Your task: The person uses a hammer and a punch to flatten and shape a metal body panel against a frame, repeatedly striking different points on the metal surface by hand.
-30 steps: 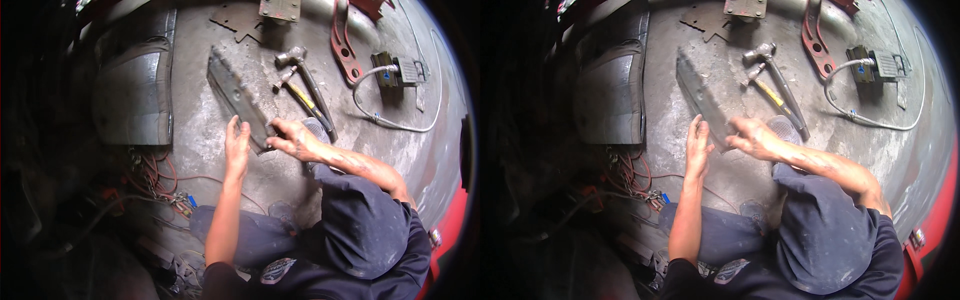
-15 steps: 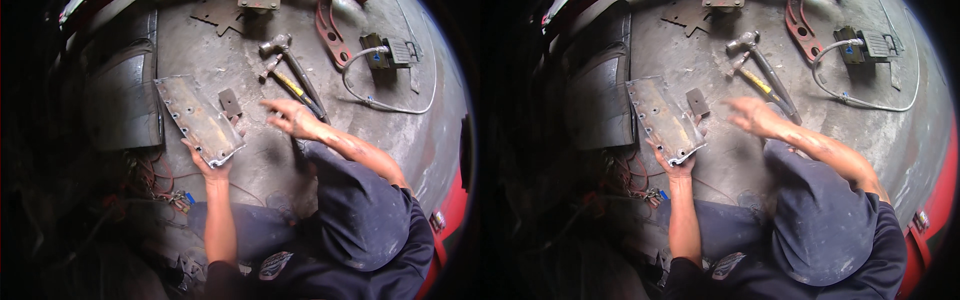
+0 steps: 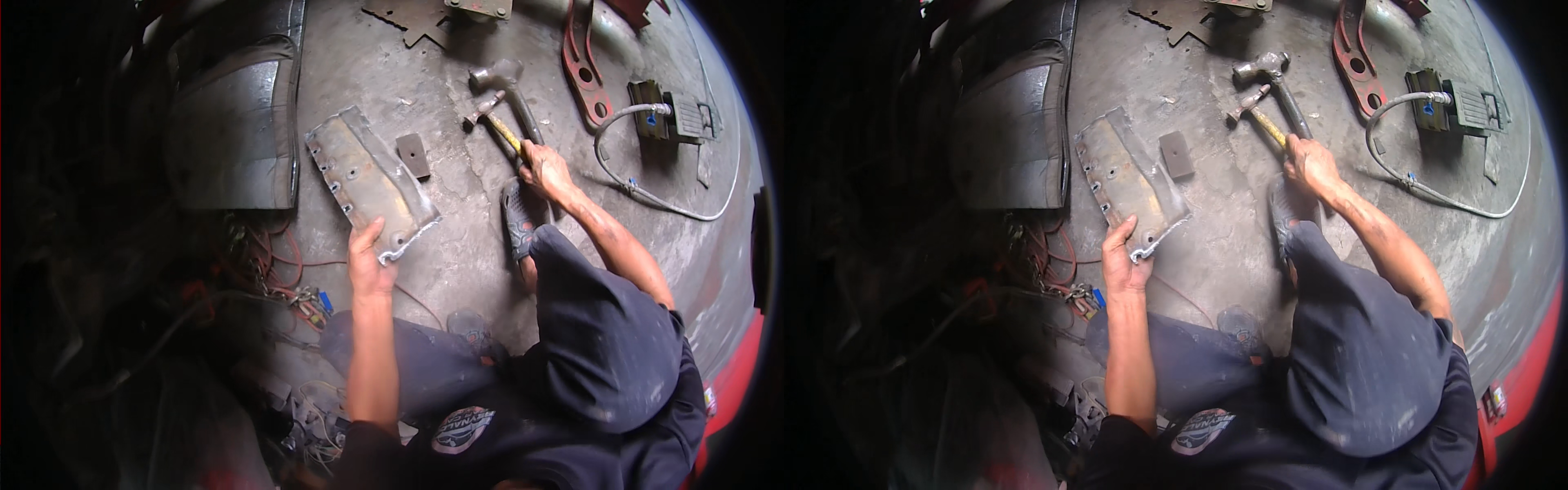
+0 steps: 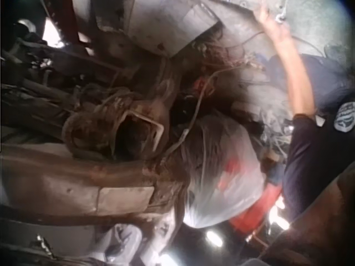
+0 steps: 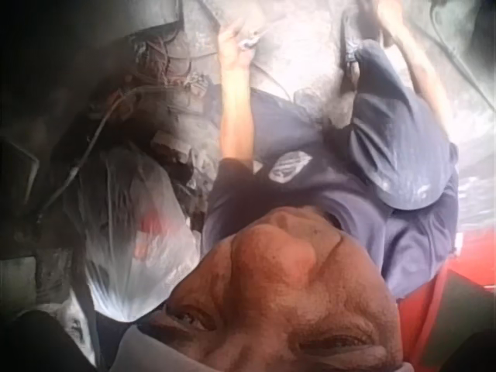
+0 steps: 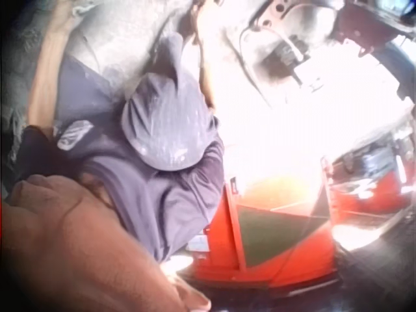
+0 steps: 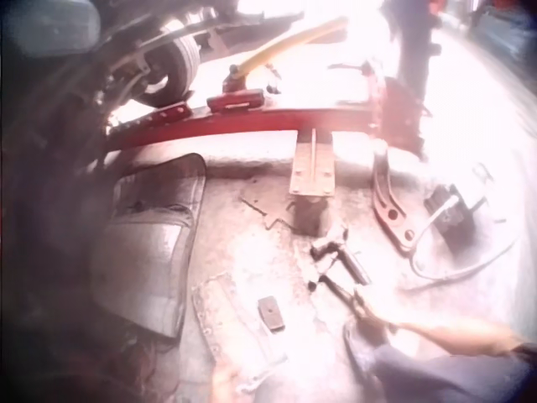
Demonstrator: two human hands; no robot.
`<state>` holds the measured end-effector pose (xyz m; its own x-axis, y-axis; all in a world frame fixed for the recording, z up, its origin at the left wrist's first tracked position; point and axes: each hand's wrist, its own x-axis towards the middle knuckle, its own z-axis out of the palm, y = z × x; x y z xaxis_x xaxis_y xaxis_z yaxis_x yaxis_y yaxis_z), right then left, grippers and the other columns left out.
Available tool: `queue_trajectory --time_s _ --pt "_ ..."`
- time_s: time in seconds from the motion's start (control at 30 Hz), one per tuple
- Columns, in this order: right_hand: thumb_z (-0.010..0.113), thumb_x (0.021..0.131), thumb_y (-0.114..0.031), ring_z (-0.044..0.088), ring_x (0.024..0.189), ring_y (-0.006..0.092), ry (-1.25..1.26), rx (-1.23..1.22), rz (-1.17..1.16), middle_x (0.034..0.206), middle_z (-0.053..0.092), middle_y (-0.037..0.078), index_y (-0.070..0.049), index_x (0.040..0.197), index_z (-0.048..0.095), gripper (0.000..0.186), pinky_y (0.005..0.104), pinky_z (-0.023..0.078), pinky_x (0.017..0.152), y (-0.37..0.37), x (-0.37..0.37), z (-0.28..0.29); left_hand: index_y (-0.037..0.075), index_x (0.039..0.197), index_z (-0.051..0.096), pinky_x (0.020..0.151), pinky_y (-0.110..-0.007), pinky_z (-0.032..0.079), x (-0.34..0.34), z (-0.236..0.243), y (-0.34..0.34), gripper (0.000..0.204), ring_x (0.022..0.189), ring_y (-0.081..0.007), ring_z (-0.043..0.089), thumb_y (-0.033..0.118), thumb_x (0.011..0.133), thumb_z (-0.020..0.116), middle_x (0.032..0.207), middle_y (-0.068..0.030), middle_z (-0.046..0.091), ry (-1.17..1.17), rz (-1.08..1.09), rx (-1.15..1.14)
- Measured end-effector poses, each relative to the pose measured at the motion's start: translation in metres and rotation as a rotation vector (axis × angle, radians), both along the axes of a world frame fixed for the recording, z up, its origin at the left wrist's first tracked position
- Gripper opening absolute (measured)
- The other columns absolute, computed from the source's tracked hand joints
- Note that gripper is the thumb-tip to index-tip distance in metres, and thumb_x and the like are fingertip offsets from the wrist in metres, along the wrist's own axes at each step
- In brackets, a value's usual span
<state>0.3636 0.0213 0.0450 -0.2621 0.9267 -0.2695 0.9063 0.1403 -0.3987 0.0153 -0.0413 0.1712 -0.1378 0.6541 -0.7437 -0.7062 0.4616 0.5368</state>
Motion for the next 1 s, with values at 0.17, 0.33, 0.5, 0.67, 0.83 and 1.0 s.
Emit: queue_trajectory --time_s 0.17,0.33,0.5,0.67,0.83,1.0 --pt "0.065 0.083 -0.02 0.067 0.085 0.0428 0.109 -0.48 -0.239 0.086 0.066 0.026 0.001 0.099 0.057 0.028 0.0511 0.05 0.076 0.04 0.007 0.056 0.0 0.142 0.045 0.095 -0.041 0.055 0.016 0.084 -0.014 0.055 0.114 -0.0259 0.063 -0.003 0.088 0.057 0.128 -0.0128 0.061 0.066 -0.075 -0.051" --pt "0.061 0.085 -0.014 0.069 0.064 0.0299 0.126 -0.678 -0.307 0.076 0.067 0.02 0.004 0.101 0.063 0.024 0.0428 0.055 0.056 0.045 0.024 0.149 -0.004 0.141 0.043 0.098 -0.04 0.052 0.025 0.185 -0.038 0.056 0.114 -0.0275 0.062 -0.003 0.087 0.059 0.128 -0.0164 0.059 -0.037 -0.11 -0.062" --pt "0.061 0.08 -0.014 0.07 0.079 0.0399 0.016 -0.459 -0.185 0.084 0.069 0.026 0.002 0.097 0.065 0.024 0.0495 0.055 0.073 -0.009 0.06 0.219 -0.003 0.141 0.044 0.097 -0.04 0.052 0.045 0.282 -0.075 0.056 0.114 -0.0272 0.063 -0.004 0.087 0.059 0.128 -0.0157 0.06 -0.088 -0.137 -0.148" --pt "0.057 0.082 -0.009 0.071 0.071 0.0373 -0.104 -0.728 -0.519 0.084 0.069 0.026 0.003 0.099 0.066 0.022 0.048 0.056 0.065 -0.073 0.094 0.306 -0.004 0.14 0.046 0.104 -0.04 0.048 0.042 0.361 -0.122 0.058 0.116 -0.0278 0.062 -0.006 0.084 0.061 0.129 -0.015 0.061 -0.103 -0.261 -0.235" --pt "0.059 0.087 -0.009 0.066 0.056 0.0252 0.027 -0.861 -0.889 0.066 0.065 0.016 0.006 0.084 0.064 0.016 0.0424 0.052 0.048 -0.183 0.122 0.404 -0.006 0.132 0.054 0.1 -0.038 0.049 0.037 0.452 -0.134 0.053 0.11 -0.0257 0.064 -0.001 0.081 0.068 0.122 -0.0148 0.066 -0.075 -0.451 -0.226" --pt "0.064 0.09 -0.009 0.06 0.049 0.0219 0.114 -0.91 -1.079 0.067 0.064 0.014 0.005 0.093 0.063 0.014 0.0384 0.048 0.042 -0.293 0.135 0.489 -0.006 0.13 0.056 0.098 -0.036 0.049 0.042 0.508 -0.129 0.051 0.108 -0.0233 0.065 0.001 0.081 0.071 0.12 -0.0136 0.067 -0.029 -0.603 -0.147"
